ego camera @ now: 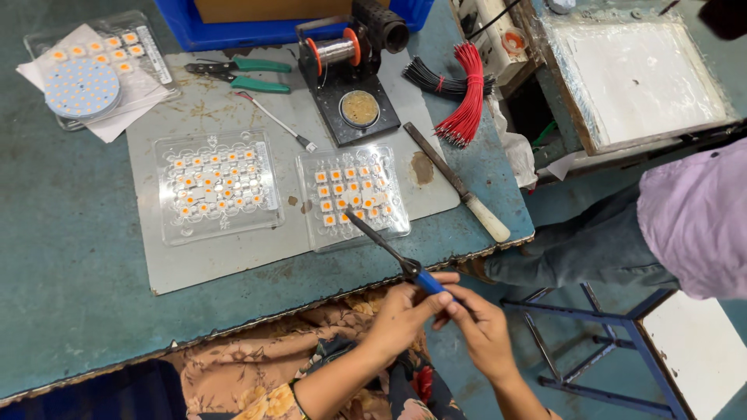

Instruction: The person uses pliers and a metal file to work on the edge of a workbench, then handles several LED light modules in clear plastic trays. They separate the modules from the trays and arrange them on the table.

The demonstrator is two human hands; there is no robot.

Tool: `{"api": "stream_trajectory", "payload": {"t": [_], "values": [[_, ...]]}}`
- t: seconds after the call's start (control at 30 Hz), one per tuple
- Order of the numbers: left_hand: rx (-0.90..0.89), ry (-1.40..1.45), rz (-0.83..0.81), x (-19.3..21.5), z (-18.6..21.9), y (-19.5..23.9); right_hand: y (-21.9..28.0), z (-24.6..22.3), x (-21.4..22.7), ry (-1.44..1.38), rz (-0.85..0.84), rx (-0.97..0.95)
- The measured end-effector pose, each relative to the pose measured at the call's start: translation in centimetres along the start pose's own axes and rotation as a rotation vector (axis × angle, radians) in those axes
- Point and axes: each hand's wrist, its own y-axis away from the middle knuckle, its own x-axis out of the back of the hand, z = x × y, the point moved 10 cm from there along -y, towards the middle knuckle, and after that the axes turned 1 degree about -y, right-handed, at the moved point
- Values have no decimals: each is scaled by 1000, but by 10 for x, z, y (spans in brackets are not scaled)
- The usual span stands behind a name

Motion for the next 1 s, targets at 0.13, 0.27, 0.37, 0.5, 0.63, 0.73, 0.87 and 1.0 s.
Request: {"api": "stream_trajectory", "payload": {"t": [0.13,0.27,0.37,0.5,0.63,0.73,0.87,1.0], "values": [[-190,-138,-129,-16,3,-4,5,-37,39,303,115,131],[-33,-196,-219,-15,-25,-1,11,-85,94,690,248,263],[13,-245,-240,-7,-34,10,16,-114,128,932,361,382],[52,-280,-230,3,-36,19,8,-120,171,1129,513,360],[64,-336,-221,14,-32,24,-15,-130,165,1177,562,610],[74,-357,-207,20,-34,27,-47,-140,144,1132,567,734],[92,-354,-183,30,-41,31,-99,-157,94,1169,557,853],[24,-301,-155,41,-36,35,-141,-177,48,1210,514,917]]}}
